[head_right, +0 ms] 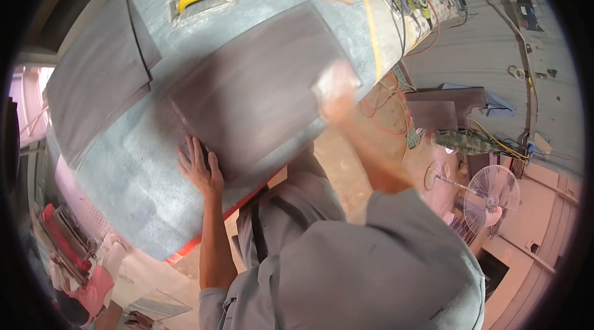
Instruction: The person sands a dark-colored board using a sanding block, applies filler to imperfections with a putty knife, and then sands the surface again using a hand sander.
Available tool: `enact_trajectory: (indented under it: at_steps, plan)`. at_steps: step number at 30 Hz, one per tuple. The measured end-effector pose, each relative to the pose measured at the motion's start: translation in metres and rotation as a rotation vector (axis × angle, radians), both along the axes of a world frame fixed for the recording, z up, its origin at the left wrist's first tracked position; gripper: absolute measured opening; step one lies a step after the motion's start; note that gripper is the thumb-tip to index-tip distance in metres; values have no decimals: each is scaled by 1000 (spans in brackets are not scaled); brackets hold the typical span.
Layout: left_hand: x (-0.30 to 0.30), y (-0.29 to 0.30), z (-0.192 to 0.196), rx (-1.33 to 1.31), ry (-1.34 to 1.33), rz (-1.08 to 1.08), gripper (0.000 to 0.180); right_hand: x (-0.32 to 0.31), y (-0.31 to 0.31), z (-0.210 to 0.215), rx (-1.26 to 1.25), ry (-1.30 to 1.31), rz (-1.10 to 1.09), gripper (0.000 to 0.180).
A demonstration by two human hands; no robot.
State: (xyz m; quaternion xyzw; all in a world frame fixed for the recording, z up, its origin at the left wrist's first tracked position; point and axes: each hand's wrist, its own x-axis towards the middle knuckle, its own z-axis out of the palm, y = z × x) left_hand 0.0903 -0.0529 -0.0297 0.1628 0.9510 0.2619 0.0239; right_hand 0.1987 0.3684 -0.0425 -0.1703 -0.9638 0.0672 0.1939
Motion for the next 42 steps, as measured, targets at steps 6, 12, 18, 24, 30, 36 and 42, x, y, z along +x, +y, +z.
enact_trajectory:
  at_steps: [6,12,18,24,30,36,42]
  plan:
    - [-9,-3,5,289,-231,48,73,-25,-212,20,-108,-171,267,67]
    - [-10,-8,5,240,-230,9,75,-15,-238,34,-327,-358,648,67]
    - [-13,-6,3,311,-221,-3,72,16,57,1,38,-108,-183,82]
    - [-11,-11,1,480,-271,32,74,-57,-256,-1,-559,-240,207,78]
    - [-5,-21,2,493,-270,89,77,-79,-134,44,-61,-228,543,73]
    - [-9,-17,-4,426,-282,95,78,-140,-86,26,26,-71,12,87]
    - [-7,1,-15,301,-72,125,84,-212,-277,25,-237,-122,753,74]
